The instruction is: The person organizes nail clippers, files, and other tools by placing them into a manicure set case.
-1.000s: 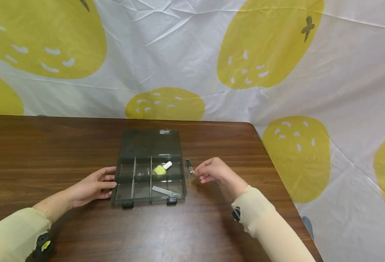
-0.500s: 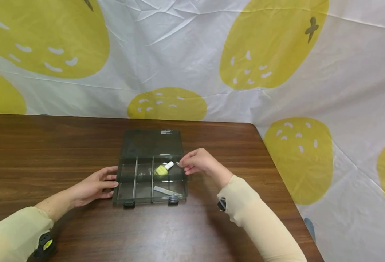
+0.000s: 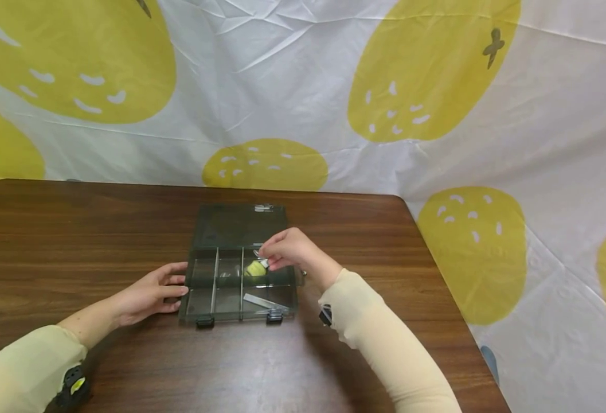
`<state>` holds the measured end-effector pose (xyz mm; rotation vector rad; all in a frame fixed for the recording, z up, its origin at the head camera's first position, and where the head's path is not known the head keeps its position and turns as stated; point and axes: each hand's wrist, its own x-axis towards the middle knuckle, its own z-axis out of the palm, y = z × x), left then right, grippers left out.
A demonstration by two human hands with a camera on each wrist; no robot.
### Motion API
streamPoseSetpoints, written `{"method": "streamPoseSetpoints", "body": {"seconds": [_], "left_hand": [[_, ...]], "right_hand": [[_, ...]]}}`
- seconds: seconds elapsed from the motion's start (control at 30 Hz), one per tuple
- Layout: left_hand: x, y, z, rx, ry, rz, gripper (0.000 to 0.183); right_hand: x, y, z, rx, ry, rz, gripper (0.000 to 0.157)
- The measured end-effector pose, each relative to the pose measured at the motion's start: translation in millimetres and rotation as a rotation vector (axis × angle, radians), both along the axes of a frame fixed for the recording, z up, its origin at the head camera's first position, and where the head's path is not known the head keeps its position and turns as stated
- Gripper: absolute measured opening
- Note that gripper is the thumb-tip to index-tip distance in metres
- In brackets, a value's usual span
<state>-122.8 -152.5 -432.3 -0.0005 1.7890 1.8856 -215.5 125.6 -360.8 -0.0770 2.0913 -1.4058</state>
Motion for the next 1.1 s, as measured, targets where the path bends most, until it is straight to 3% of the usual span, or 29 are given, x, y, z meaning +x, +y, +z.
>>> {"method": "streamPoseSetpoints", "body": {"seconds": [0.5, 1.1], "left_hand": [[1.2, -0.2, 0.5, 0.008, -0.001, 0.006, 0.074], [-0.9, -0.6, 1.4, 0.004, -0.012, 0.02, 0.072]], "right_hand": [[0.9, -32.2, -6.5, -0.02, -0.002, 0.016, 0.022], [-0.4, -45.7, -9.6, -0.055, -0.036, 0.018, 0.021]]}}
